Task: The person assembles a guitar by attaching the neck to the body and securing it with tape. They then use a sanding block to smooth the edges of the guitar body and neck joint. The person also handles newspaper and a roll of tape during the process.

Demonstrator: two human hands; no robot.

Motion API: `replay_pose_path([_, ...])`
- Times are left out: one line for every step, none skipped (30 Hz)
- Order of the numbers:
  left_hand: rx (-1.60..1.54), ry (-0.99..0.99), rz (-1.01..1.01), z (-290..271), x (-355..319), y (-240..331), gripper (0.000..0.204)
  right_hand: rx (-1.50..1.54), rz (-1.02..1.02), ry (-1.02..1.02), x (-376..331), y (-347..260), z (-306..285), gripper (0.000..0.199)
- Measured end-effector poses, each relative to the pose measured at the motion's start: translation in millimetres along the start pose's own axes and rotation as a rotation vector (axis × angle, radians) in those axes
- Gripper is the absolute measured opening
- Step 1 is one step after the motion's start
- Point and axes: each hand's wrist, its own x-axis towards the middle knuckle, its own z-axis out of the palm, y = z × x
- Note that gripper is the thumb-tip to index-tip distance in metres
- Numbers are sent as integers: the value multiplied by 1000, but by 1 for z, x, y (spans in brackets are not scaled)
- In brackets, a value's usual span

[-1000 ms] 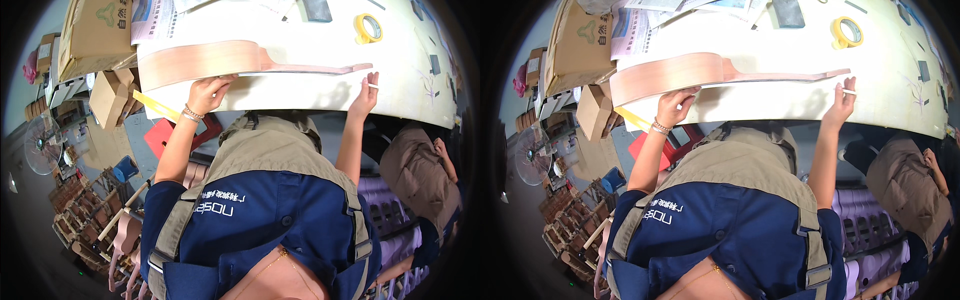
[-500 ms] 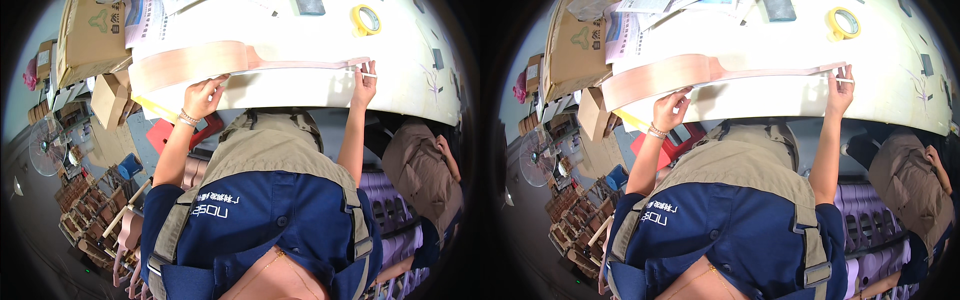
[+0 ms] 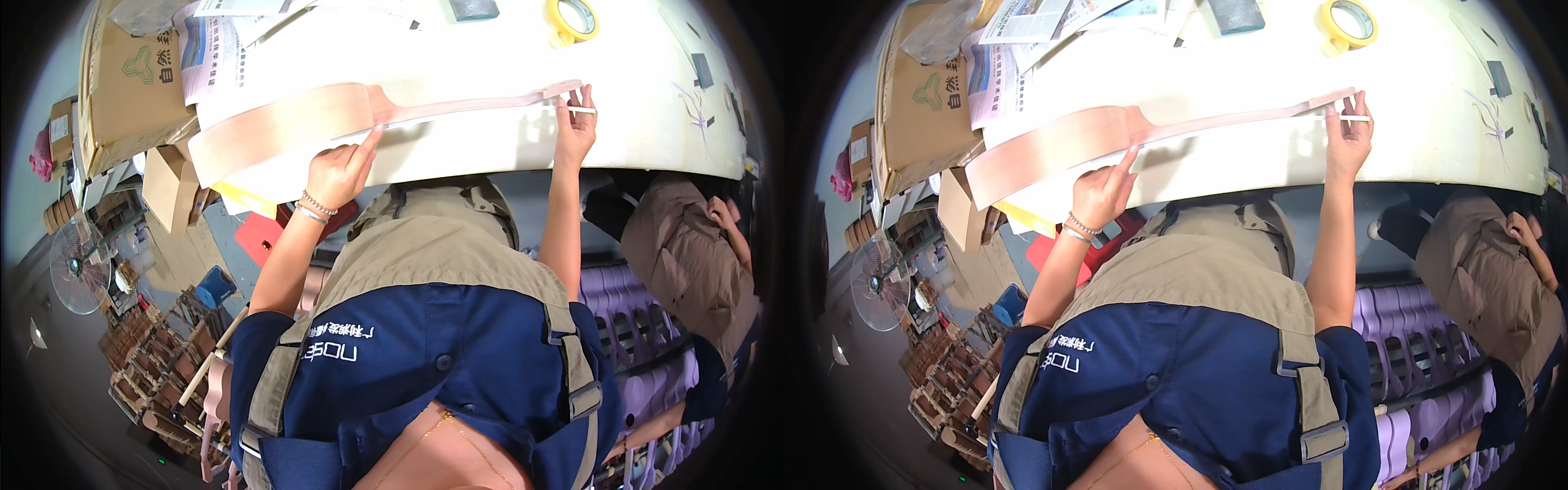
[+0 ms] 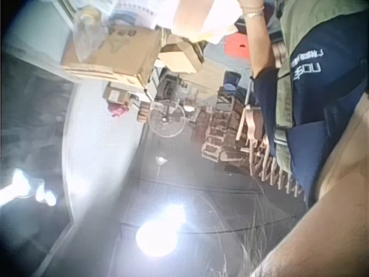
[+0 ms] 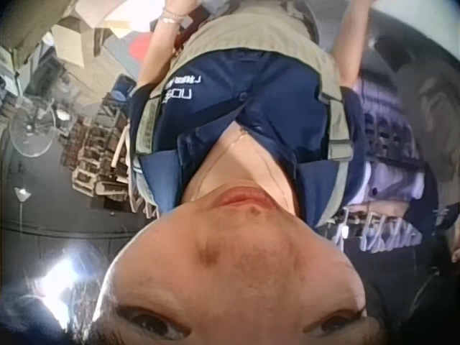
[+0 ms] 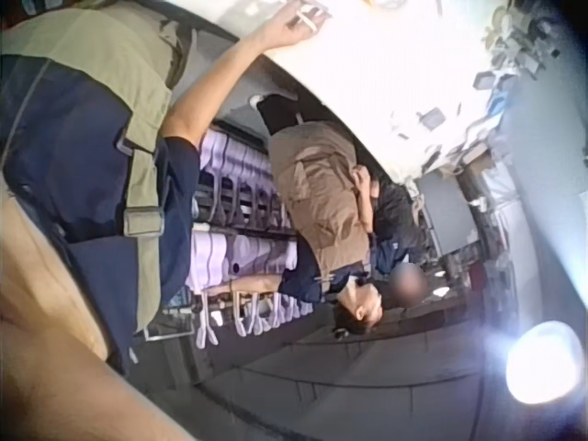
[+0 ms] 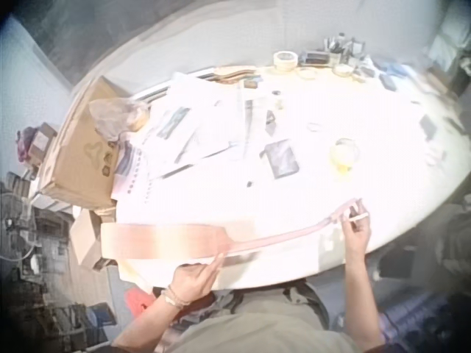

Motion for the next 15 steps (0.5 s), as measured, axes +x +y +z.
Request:
replay_pose_path([-4, 1, 5, 1, 1, 1, 65, 2, 4, 1, 0, 0, 0, 56])
replay_pose_path([-5, -8, -1, 1, 2, 3, 65, 4, 9, 2, -1, 0, 0, 56])
replay_pose_path([-5, -18, -6, 1, 3, 5, 65, 6, 13, 4, -1, 0, 0, 56])
replay_pose_path([-6, -24, -11, 2, 5, 6, 65, 30, 14, 1, 0, 4, -1, 57])
replay_pose_path([-12, -13, -3, 3, 7, 8, 65, 12, 12, 0, 0, 5, -3, 57])
replay_pose_path([-19, -2, 5, 5, 9, 9, 66, -6, 10, 0, 0, 5, -3, 58])
replay_pose_path([-25, 8, 13, 7, 12, 10, 66, -24, 11, -1, 0, 4, -2, 58])
replay_pose_path([-38, 23, 30, 10, 14, 10, 67, -13, 20, 2, 0, 3, -1, 59])
replay_pose_path([-50, 39, 48, 14, 17, 11, 67, -21, 23, 2, 0, 2, -1, 59])
replay_pose_path([-61, 56, 66, 16, 20, 13, 68, -26, 24, 2, 0, 1, -1, 59])
replay_pose_path([-53, 11, 49, 17, 23, 16, 68, -32, 26, 1, -1, 1, -1, 59])
replay_pose_path([-44, -34, 33, 16, 25, 21, 68, -22, 9, -3, -1, 3, -1, 59])
replay_pose_path([-36, -80, 18, 16, 28, 24, 69, -35, 12, 0, -1, 2, -1, 59])
replay_pose_path([-38, -79, 27, 17, 32, 27, 67, -49, 16, 3, -1, 2, -1, 59])
replay_pose_path([-41, -78, 37, 20, 36, 30, 66, -62, 20, 6, -1, 2, -1, 59])
